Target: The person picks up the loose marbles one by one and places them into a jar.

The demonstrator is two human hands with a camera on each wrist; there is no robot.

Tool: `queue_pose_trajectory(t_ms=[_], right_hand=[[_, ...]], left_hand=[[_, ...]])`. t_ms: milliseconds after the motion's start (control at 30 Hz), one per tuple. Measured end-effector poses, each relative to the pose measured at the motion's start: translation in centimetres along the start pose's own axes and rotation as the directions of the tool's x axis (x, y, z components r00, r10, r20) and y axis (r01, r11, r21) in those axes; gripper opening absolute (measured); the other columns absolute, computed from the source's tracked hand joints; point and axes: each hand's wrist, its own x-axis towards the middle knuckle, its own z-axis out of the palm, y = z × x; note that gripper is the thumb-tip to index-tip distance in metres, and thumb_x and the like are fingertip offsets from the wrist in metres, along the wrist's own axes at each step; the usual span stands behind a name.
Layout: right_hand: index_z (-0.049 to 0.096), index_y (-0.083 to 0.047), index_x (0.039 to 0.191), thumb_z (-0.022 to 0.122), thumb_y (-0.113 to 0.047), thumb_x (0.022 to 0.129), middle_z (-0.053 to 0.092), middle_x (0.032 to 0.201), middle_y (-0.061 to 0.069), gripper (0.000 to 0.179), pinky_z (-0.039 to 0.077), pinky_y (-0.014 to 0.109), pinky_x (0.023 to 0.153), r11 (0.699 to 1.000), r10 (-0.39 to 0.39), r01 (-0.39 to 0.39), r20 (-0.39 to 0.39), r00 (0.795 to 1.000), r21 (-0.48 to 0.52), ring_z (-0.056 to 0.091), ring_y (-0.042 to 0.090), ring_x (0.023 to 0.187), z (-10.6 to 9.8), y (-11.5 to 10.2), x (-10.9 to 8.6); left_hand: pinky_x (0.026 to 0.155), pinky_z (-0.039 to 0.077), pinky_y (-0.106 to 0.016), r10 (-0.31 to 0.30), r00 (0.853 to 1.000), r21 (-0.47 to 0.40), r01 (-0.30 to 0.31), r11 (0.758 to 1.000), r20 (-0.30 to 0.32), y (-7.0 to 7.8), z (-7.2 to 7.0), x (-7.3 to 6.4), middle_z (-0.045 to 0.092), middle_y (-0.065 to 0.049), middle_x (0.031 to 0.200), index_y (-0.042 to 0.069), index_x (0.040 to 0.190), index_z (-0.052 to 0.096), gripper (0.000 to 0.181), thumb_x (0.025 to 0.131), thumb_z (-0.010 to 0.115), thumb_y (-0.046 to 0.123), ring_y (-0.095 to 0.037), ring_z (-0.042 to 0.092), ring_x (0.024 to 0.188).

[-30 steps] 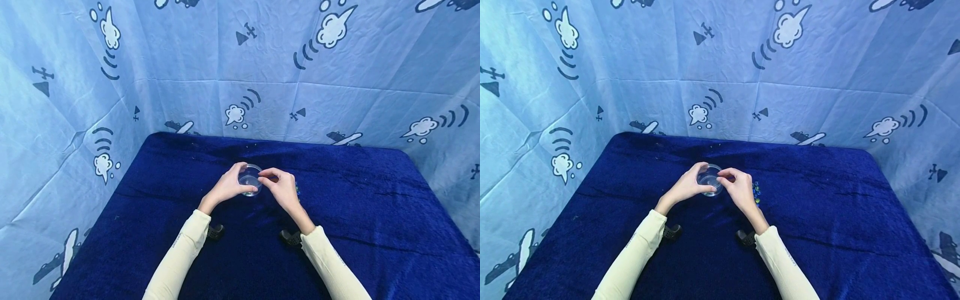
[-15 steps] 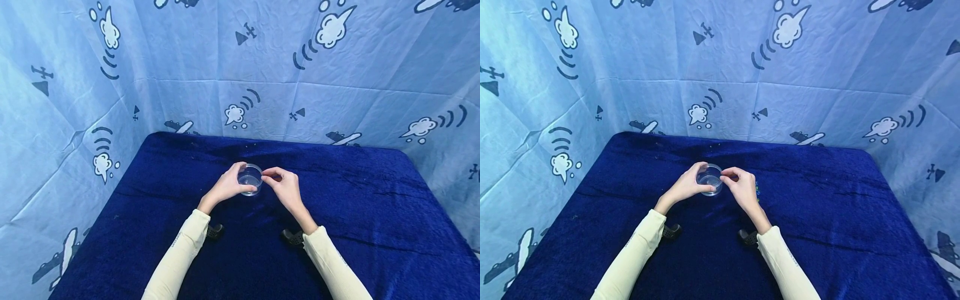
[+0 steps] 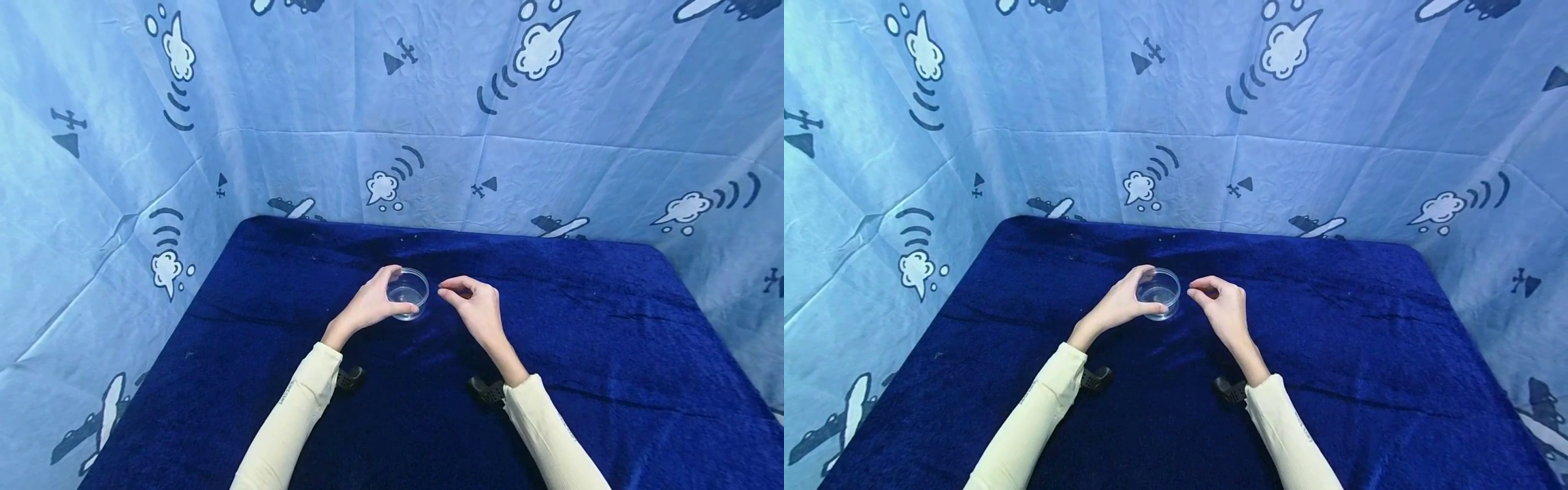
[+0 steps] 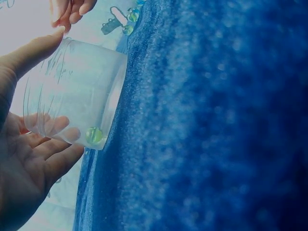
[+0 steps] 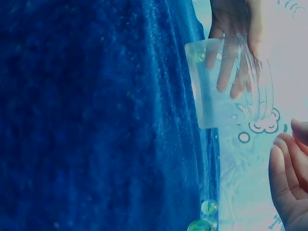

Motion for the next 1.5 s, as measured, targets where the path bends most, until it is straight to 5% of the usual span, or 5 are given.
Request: queue_pose_trajectory(t_ms=[800, 1500], right_hand=[[0.079, 0.002, 0.096, 0.081, 0.001, 0.085, 0.077, 0.091, 0.016, 0.011, 0.047, 0.012, 0.065, 0.997, 0.076, -0.077, -0.039, 0.996, -0.009, 0.064, -0.005, 0.071, -2.4, 1.6, -0.3], [0.061, 0.011, 0.121, 0.061, 0.018, 0.085, 0.072, 0.093, 0.030, 0.037, 0.044, 0.009, 0.065, 0.992, 0.098, -0.088, -0.111, 0.989, 0.091, 0.060, -0.003, 0.068, -3.1, 1.9, 0.2]], left_hand=[[0.112, 0.041, -0.046, -0.003, 1.000, -0.001, 0.003, 1.000, 0.007, 0.1, 0.0, -0.2, 0.053, -0.015, 0.150, 0.004, 0.153, 0.042, 0.091, 0.082, 0.088, 0.039, -0.030, 0.052, 0.136], [0.113, 0.040, -0.045, -0.007, 1.000, -0.003, 0.007, 1.000, 0.010, 0.1, -0.1, -0.1, 0.052, -0.014, 0.150, 0.005, 0.153, 0.042, 0.091, 0.082, 0.088, 0.038, -0.029, 0.051, 0.138]])
